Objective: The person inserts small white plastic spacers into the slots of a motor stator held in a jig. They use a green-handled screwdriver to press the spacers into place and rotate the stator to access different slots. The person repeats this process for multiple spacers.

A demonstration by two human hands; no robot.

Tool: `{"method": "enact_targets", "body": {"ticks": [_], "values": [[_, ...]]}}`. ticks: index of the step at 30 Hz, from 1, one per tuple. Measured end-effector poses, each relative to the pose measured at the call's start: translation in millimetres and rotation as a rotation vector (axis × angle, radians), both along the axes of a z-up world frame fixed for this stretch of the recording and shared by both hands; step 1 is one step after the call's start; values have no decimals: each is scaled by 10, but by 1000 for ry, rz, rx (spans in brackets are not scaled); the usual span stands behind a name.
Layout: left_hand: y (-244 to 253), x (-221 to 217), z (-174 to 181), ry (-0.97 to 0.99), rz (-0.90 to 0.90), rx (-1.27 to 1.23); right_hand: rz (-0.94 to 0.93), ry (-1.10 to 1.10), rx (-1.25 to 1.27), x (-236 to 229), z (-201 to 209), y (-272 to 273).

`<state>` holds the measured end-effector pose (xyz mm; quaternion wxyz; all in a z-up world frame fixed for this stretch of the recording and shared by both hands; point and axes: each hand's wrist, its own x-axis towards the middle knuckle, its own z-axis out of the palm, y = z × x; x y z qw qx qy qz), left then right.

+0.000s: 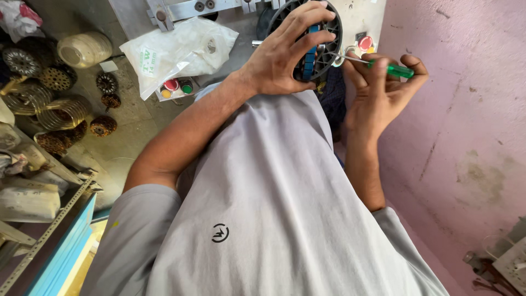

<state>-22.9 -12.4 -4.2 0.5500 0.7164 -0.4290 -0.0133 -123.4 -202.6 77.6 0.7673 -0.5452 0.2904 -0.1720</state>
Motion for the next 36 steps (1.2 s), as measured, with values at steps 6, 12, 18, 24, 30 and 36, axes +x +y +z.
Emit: {"method": "enact_targets", "body": {"ticks": [6,12,18,24,30,36], "values": [[218,177,-167,401,-194,-136,169,-261,-742,-213,-144,393],[114,204,-499,723,-377,-370,178,-453,-1179,-137,-308,406],[112,217,-486,759,-388,-345,258,-552,-1425,-130,-405,396],[122,242,-343,689,-367,-306,45,-359,-711,-177,-475,448],[123,281,-256,613,-332,-255,179,-581,-1176,15,-325,443],[125,266,-251,696,-367,-267,503,-152,-1030,92,88,270]]}}
